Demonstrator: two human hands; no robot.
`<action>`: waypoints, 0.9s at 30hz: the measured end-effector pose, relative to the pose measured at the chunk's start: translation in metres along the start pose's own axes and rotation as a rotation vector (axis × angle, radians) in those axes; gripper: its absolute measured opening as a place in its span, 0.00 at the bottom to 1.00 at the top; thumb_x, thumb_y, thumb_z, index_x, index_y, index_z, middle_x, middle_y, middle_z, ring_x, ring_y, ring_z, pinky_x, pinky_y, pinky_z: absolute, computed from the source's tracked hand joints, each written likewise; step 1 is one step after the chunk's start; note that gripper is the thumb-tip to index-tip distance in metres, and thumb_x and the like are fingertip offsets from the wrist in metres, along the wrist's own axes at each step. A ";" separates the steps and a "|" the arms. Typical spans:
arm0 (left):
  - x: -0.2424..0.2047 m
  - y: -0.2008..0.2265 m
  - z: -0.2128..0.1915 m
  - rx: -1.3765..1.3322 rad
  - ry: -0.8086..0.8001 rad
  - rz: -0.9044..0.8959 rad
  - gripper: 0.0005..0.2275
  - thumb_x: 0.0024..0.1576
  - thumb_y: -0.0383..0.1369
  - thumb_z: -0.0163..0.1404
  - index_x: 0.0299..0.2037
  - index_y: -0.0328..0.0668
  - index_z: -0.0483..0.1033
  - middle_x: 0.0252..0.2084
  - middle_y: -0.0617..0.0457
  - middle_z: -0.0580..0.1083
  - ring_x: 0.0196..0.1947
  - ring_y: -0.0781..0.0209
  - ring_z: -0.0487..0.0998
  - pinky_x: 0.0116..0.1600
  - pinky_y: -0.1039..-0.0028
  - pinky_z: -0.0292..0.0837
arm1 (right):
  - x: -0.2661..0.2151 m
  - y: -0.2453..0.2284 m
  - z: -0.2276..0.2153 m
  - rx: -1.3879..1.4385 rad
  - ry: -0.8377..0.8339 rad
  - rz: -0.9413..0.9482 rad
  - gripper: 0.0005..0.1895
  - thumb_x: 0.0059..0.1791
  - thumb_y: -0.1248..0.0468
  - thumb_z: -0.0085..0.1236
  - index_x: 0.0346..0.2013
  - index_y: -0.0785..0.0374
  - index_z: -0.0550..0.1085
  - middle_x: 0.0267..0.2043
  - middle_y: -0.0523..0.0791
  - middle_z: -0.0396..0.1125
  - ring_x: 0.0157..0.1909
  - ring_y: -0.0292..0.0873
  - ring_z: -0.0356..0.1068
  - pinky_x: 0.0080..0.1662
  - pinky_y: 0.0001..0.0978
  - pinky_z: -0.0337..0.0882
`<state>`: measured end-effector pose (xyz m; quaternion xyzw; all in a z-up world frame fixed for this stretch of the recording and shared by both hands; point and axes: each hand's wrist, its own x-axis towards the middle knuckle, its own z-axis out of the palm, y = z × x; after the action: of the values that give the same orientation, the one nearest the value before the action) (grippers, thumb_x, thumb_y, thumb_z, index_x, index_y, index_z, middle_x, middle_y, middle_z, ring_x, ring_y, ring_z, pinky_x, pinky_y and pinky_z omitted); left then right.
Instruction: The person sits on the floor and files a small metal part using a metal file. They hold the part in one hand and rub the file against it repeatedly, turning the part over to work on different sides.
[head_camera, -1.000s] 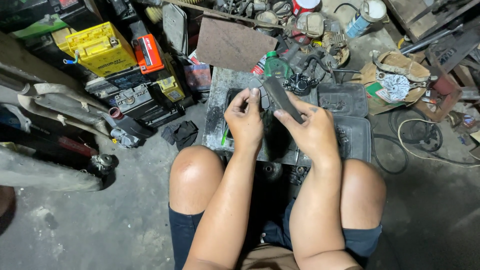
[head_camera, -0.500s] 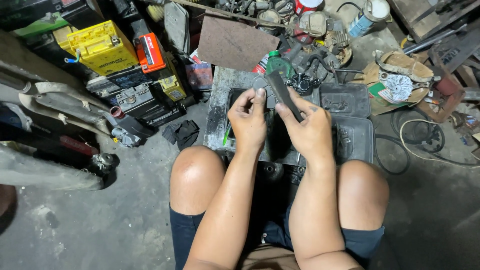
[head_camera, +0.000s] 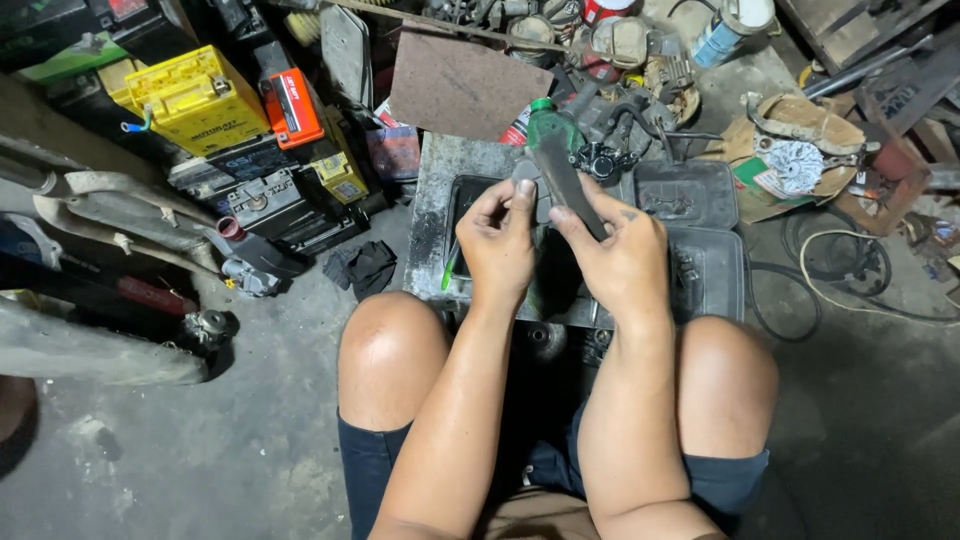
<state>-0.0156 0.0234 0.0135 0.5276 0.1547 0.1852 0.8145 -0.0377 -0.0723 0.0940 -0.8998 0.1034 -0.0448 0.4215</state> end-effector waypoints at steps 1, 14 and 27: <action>0.000 0.003 -0.001 0.000 0.002 0.001 0.05 0.58 0.30 0.61 0.37 0.36 0.84 0.25 0.61 0.71 0.33 0.77 0.69 0.40 0.79 0.76 | -0.002 0.002 -0.001 0.000 -0.002 -0.002 0.23 0.46 0.53 0.67 0.55 0.49 0.78 0.48 0.50 0.75 0.49 0.55 0.75 0.48 0.41 0.78; 0.000 0.003 -0.002 0.036 0.013 0.003 0.04 0.58 0.30 0.61 0.36 0.36 0.84 0.24 0.58 0.72 0.32 0.75 0.69 0.38 0.77 0.75 | -0.004 0.001 -0.005 -0.031 -0.023 0.014 0.24 0.45 0.52 0.68 0.55 0.49 0.78 0.48 0.51 0.75 0.43 0.53 0.77 0.45 0.40 0.79; -0.001 0.007 0.000 -0.005 -0.095 0.018 0.05 0.59 0.30 0.60 0.36 0.36 0.83 0.25 0.59 0.73 0.33 0.75 0.69 0.40 0.76 0.75 | 0.002 0.020 0.013 0.237 0.051 -0.132 0.20 0.56 0.57 0.52 0.61 0.60 0.74 0.47 0.59 0.75 0.45 0.55 0.78 0.45 0.47 0.80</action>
<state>-0.0181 0.0257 0.0201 0.5351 0.1106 0.1675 0.8206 -0.0363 -0.0755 0.0704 -0.8472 0.0486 -0.1071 0.5182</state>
